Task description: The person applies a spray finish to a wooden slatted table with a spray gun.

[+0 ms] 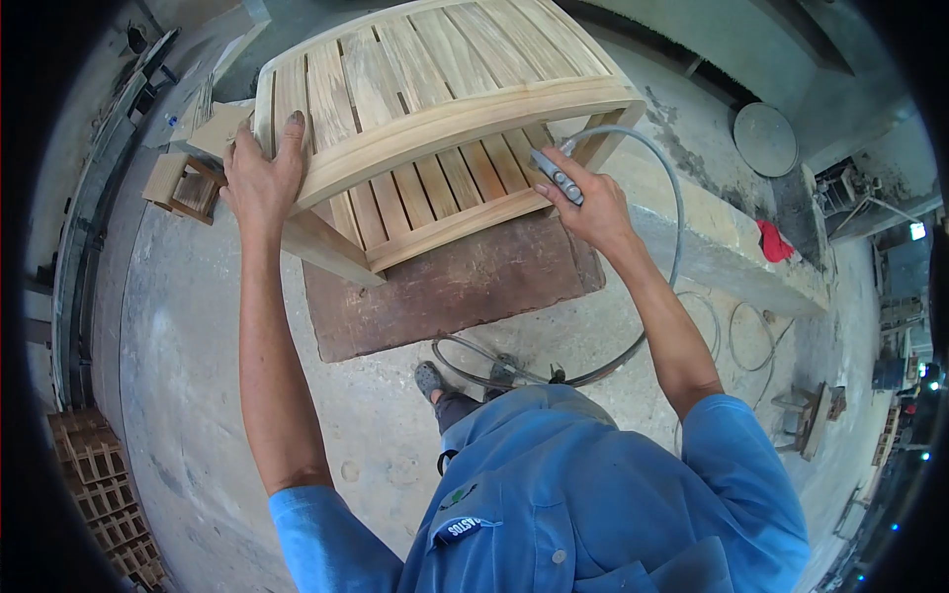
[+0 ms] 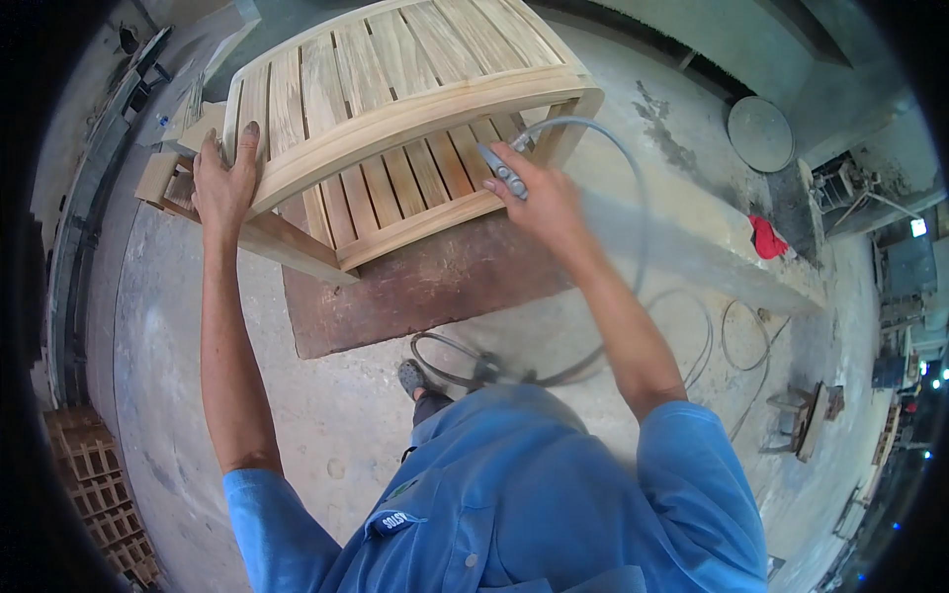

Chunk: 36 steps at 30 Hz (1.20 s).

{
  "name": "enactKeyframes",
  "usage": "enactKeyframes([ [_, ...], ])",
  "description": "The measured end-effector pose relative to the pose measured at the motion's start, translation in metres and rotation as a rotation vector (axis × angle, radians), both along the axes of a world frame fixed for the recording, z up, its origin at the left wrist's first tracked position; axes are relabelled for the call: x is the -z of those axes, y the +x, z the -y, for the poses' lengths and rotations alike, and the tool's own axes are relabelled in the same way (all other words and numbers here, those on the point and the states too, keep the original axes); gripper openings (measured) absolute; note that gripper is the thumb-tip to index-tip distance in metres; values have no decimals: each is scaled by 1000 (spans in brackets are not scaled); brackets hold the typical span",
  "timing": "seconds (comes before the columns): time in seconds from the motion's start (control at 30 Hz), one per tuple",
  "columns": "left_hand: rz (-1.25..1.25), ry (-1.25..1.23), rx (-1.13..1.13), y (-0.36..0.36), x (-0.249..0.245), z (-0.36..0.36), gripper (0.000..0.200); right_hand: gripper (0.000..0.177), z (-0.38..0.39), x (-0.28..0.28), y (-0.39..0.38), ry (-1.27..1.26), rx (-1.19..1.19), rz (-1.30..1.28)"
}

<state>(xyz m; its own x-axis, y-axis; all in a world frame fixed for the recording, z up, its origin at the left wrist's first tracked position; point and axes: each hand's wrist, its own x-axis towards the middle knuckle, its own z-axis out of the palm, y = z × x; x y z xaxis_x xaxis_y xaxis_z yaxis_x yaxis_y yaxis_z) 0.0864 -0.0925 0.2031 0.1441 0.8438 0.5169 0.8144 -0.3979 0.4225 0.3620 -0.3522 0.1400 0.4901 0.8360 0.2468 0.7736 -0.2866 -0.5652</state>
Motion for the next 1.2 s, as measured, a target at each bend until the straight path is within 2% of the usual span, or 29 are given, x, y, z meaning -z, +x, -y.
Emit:
enactKeyframes([
  [0.3, 14, -3, 34, -2, 3, -7, 92, 52, 74, 28, -11, 46, -92, -81],
  [0.43, 14, -10, 49, -2, 2, -7, 93, 52, 66, 19, -23, 137, -132, -175],
  [0.6, 38, -2, 74, -4, 5, -11, 93, 52, 60, 29, -31, 0, -157, -193],
  [0.7, 13, 16, 67, -4, 5, -8, 92, 51, 58, 42, -32, 30, -176, -124],
  [0.83, -8, 9, 72, -3, 3, -6, 91, 51, 26, 34, -29, -15, -109, -90],
  [1.0, 21, 8, 100, -2, 0, 0, 88, 45, -39, 35, -21, 164, -35, -206],
  [1.2, 47, 3, 127, -1, 0, 4, 87, 47, -79, 40, -20, 150, 15, -189],
])
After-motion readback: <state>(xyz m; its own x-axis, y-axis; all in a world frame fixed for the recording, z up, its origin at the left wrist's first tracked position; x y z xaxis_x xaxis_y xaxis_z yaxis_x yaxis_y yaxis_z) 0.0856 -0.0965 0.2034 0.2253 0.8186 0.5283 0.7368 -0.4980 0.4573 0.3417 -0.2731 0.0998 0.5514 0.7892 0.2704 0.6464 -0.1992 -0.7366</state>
